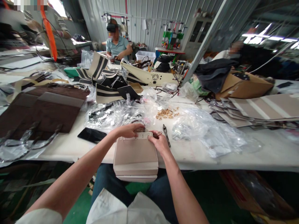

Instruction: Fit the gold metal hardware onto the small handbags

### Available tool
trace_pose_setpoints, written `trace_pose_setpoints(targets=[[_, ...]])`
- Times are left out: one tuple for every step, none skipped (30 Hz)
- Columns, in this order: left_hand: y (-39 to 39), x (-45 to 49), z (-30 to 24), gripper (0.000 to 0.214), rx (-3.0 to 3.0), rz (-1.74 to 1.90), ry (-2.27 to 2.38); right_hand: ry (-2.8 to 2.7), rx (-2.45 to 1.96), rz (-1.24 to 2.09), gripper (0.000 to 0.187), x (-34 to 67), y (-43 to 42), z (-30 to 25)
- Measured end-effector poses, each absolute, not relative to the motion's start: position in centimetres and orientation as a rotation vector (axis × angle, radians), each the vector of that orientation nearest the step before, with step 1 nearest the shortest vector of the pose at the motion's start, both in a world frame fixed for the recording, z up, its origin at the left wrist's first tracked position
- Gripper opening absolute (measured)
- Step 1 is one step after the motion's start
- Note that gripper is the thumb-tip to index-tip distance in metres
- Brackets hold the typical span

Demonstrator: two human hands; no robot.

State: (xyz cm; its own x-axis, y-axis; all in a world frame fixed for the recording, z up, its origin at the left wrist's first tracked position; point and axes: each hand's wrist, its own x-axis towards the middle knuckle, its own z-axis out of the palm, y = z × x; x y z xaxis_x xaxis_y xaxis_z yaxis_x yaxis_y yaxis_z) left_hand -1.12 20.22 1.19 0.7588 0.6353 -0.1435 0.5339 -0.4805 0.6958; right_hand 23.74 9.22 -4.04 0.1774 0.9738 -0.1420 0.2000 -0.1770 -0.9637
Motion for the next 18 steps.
trace_pose_setpoints(targets=[[20.3,-0.9,1.2,0.077,2.175,0.185,0.872,-1.16,-1.565,1.087,0.052,23.7,9.2,-4.0],[20.3,-0.7,1.2,0.074,2.154,0.209,0.872,-1.164,-1.573,1.077,0.051,23.7,9.2,-4.0],[20.3,-0.5,1.1,0.07,2.13,0.237,0.877,-1.17,-1.584,1.062,0.051,23.7,9.2,-3.9],[20.3,-0.4,1.1,0.064,2.106,0.267,0.887,-1.175,-1.592,1.05,0.05,23.7,9.2,-3.9],[20.3,-0.3,1.1,0.058,2.084,0.294,0.9,-1.179,-1.595,1.045,0.049,23.7,9.2,-3.9],[20.3,-0.2,1.2,0.053,2.067,0.314,0.908,-1.181,-1.591,1.047,0.049,23.7,9.2,-3.9],[20.3,-0.1,1.3,0.049,2.054,0.325,0.908,-1.182,-1.582,1.053,0.049,23.8,9.3,-4.0],[20.3,-0.1,1.4,0.046,2.046,0.327,0.904,-1.181,-1.576,1.056,0.049,23.8,9.3,-4.1],[20.4,0.0,1.5,0.045,2.046,0.322,0.899,-1.182,-1.576,1.058,0.049,23.9,9.3,-4.2],[20.4,0.0,1.6,0.045,2.053,0.311,0.898,-1.184,-1.58,1.06,0.049,23.9,9.4,-4.3],[20.5,0.1,1.6,0.046,2.063,0.297,0.903,-1.186,-1.584,1.06,0.049,24.0,9.4,-4.3],[20.5,0.2,1.5,0.047,2.069,0.288,0.917,-1.186,-1.589,1.06,0.05,24.0,9.4,-4.4],[20.5,0.2,1.4,0.05,2.072,0.281,0.937,-1.186,-1.589,1.063,0.05,24.0,9.4,-4.4],[20.5,0.4,1.1,0.054,2.076,0.278,0.958,-1.185,-1.584,1.069,0.051,24.0,9.4,-4.4],[20.5,0.5,0.9,0.057,2.084,0.279,0.977,-1.184,-1.576,1.076,0.052,24.0,9.3,-4.4],[20.4,0.7,0.6,0.059,2.096,0.286,0.997,-1.182,-1.572,1.081,0.053,24.0,9.3,-4.4],[20.3,0.9,0.3,0.061,2.115,0.298,1.015,-1.18,-1.569,1.085,0.054,24.0,9.2,-4.3],[20.2,1.1,0.0,0.063,2.136,0.313,1.029,-1.179,-1.565,1.09,0.054,24.1,9.2,-4.3]])
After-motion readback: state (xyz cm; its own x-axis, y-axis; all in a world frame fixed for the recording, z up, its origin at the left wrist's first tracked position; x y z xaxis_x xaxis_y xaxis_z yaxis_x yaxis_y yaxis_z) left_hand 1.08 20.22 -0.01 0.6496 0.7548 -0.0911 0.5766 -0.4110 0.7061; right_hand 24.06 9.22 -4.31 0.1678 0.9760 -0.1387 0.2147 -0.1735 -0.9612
